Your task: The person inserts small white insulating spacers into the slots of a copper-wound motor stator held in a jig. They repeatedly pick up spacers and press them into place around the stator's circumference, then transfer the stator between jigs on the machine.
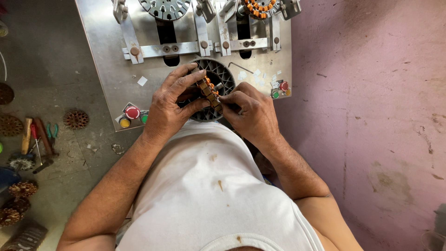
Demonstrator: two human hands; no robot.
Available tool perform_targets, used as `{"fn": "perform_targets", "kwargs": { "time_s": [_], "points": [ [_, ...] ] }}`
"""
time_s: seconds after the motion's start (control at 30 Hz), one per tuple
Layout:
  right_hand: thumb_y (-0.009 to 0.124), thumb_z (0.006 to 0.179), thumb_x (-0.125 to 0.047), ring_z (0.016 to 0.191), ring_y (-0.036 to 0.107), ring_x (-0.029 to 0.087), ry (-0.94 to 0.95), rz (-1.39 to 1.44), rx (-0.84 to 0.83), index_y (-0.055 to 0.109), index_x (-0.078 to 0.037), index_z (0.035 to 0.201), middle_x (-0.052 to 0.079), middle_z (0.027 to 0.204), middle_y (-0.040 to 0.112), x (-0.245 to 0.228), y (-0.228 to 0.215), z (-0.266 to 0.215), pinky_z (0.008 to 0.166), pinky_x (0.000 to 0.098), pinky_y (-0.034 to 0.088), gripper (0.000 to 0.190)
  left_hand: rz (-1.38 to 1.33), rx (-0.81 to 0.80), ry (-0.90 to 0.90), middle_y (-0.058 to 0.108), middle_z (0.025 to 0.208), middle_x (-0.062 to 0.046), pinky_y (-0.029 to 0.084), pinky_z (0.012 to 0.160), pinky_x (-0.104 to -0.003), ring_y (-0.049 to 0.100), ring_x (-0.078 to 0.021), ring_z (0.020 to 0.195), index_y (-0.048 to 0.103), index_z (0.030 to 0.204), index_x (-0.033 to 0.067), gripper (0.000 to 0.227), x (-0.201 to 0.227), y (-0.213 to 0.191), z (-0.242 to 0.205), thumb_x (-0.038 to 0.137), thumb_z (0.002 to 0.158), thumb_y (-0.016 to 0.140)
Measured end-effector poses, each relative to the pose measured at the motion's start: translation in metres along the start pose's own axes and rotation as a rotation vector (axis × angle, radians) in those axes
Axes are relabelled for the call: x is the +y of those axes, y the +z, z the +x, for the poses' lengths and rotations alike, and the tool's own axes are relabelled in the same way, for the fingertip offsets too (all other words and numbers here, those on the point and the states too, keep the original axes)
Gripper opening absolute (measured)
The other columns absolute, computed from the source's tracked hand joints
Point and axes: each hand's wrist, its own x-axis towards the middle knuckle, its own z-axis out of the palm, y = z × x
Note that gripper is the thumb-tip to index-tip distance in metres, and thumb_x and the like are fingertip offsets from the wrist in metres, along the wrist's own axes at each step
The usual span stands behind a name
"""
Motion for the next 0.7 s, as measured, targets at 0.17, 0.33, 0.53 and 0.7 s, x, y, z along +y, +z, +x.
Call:
{"fn": "perform_targets", "kwargs": {
  "time_s": [0.17,0.33,0.53,0.7],
  "points": [
    [0.082,0.085,-0.011,0.073,0.071,0.015,-0.059,-0.034,-0.110,0.076,-0.007,0.089,0.005,0.088,0.070,0.011,-0.004,0.013,0.064,0.0297,0.061,0.009,-0.002,0.002,-0.009,0.055,0.151,-0.008,0.062,0.106,-0.036,0.066,-0.0262,0.130,0.062,0.139,0.0241,0.060,-0.004,0.005,-0.001,0.025,0.083,0.085],
    [0.082,0.091,-0.012,0.077,0.075,0.013,-0.169,0.206,-0.247,0.078,-0.009,0.091,0.003,0.089,0.074,0.036,-0.009,0.035,0.064,0.0262,0.064,0.005,0.117,0.088,0.092,0.054,0.151,-0.010,0.060,0.107,-0.039,0.063,-0.0300,0.133,0.060,0.143,0.0171,0.064,-0.002,0.008,-0.009,0.026,0.086,0.086],
    [0.081,0.091,-0.012,0.081,0.076,0.011,-0.113,0.405,-0.293,0.079,-0.009,0.102,0.002,0.094,0.076,0.052,-0.015,0.033,0.068,0.0257,0.064,0.012,0.061,0.155,-0.127,0.071,0.115,-0.013,0.065,0.084,-0.030,0.075,-0.0174,0.097,0.067,0.116,0.0043,0.039,0.011,0.012,-0.027,0.022,0.089,0.088],
    [0.085,0.086,-0.016,0.080,0.073,0.011,-0.191,0.330,-0.303,0.079,-0.011,0.095,0.001,0.090,0.073,0.058,-0.008,0.041,0.066,0.0260,0.063,0.012,-0.080,0.184,-0.232,0.081,0.090,-0.008,0.065,0.071,-0.025,0.078,-0.0116,0.079,0.073,0.104,0.0030,0.025,0.012,0.023,-0.025,0.018,0.088,0.086]
  ]
}}
